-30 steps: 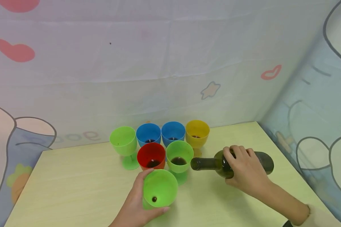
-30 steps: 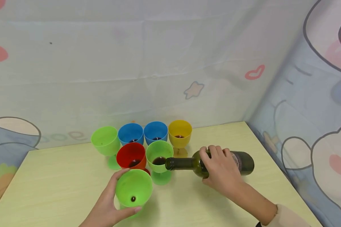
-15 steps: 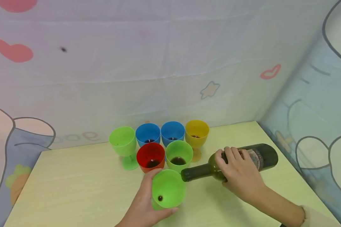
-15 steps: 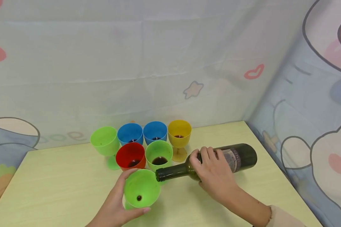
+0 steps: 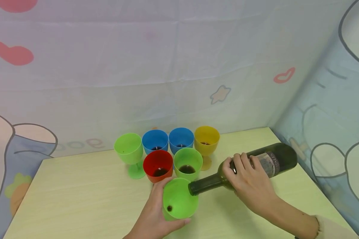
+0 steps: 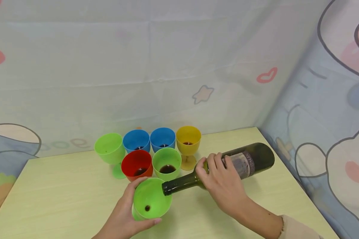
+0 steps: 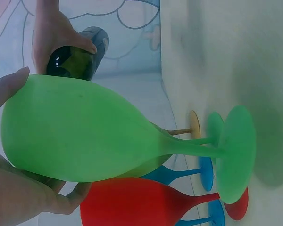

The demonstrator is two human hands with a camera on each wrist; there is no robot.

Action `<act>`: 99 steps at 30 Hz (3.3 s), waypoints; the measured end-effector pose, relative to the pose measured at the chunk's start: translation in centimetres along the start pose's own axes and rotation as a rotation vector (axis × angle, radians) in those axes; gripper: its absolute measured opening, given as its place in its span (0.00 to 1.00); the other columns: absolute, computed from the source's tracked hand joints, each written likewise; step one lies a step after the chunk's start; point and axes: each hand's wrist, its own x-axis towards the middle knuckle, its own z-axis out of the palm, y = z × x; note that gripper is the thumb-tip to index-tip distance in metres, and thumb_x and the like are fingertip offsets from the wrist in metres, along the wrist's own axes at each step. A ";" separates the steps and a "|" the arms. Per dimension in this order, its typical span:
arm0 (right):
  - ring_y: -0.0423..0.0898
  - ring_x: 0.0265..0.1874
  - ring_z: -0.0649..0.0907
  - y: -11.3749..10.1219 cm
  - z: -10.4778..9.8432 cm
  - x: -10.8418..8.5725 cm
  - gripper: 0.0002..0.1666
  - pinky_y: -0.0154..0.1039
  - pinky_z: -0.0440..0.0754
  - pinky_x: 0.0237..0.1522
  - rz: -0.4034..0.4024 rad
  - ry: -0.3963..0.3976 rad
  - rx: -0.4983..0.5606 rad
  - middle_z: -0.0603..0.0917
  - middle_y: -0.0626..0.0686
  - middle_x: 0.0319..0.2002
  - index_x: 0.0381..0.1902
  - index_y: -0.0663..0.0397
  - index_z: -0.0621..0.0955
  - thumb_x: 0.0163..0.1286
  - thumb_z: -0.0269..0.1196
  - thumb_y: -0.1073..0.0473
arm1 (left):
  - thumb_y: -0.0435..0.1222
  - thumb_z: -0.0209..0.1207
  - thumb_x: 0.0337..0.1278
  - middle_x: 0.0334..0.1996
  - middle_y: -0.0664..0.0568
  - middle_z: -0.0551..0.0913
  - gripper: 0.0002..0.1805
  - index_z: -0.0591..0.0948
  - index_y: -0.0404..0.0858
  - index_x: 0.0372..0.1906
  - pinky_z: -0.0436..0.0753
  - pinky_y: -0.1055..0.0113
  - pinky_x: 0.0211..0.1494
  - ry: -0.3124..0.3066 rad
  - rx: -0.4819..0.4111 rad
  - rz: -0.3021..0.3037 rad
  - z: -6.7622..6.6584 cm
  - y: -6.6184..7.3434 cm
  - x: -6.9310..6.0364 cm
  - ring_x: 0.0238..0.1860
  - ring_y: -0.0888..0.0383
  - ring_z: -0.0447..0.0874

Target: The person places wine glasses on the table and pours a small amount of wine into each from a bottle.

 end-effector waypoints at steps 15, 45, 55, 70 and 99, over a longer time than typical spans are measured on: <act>0.66 0.41 0.73 0.0 -0.9 0.4 0.29 0.55 0.72 0.41 -0.018 -0.099 -0.069 0.72 0.70 0.39 0.45 0.64 0.67 0.45 0.67 0.72 | 0.49 0.73 0.31 0.56 0.51 0.65 0.51 0.58 0.40 0.62 0.72 0.48 0.50 0.037 0.047 -0.026 0.3 0.0 0.0 0.54 0.50 0.65; 0.64 0.42 0.74 0.2 -2.4 1.5 0.39 0.56 0.73 0.43 -0.058 -0.083 -0.139 0.73 0.70 0.40 0.45 0.61 0.66 0.35 0.76 0.65 | 0.48 0.74 0.29 0.54 0.52 0.66 0.51 0.58 0.41 0.62 0.72 0.50 0.49 0.085 0.018 -0.055 0.7 0.2 0.0 0.53 0.51 0.66; 0.64 0.41 0.74 0.4 -2.7 1.7 0.36 0.55 0.72 0.42 -0.074 -0.058 -0.149 0.73 0.70 0.39 0.43 0.62 0.67 0.37 0.74 0.66 | 0.49 0.74 0.29 0.54 0.53 0.66 0.51 0.58 0.43 0.62 0.72 0.51 0.48 0.088 0.019 -0.081 0.8 0.2 -0.1 0.53 0.51 0.65; 0.64 0.42 0.74 0.6 -3.1 1.9 0.34 0.53 0.72 0.42 -0.106 -0.055 -0.164 0.74 0.71 0.40 0.43 0.62 0.67 0.38 0.72 0.69 | 0.46 0.74 0.31 0.54 0.53 0.67 0.50 0.57 0.42 0.62 0.70 0.48 0.52 0.056 -0.021 -0.114 0.7 0.4 -0.1 0.54 0.51 0.65; 0.64 0.42 0.75 0.5 -3.8 2.1 0.36 0.55 0.72 0.45 -0.128 -0.099 -0.170 0.74 0.71 0.41 0.44 0.62 0.66 0.38 0.74 0.67 | 0.45 0.72 0.34 0.57 0.52 0.67 0.51 0.55 0.43 0.64 0.70 0.44 0.54 -0.002 -0.083 -0.150 0.8 0.1 0.0 0.57 0.49 0.65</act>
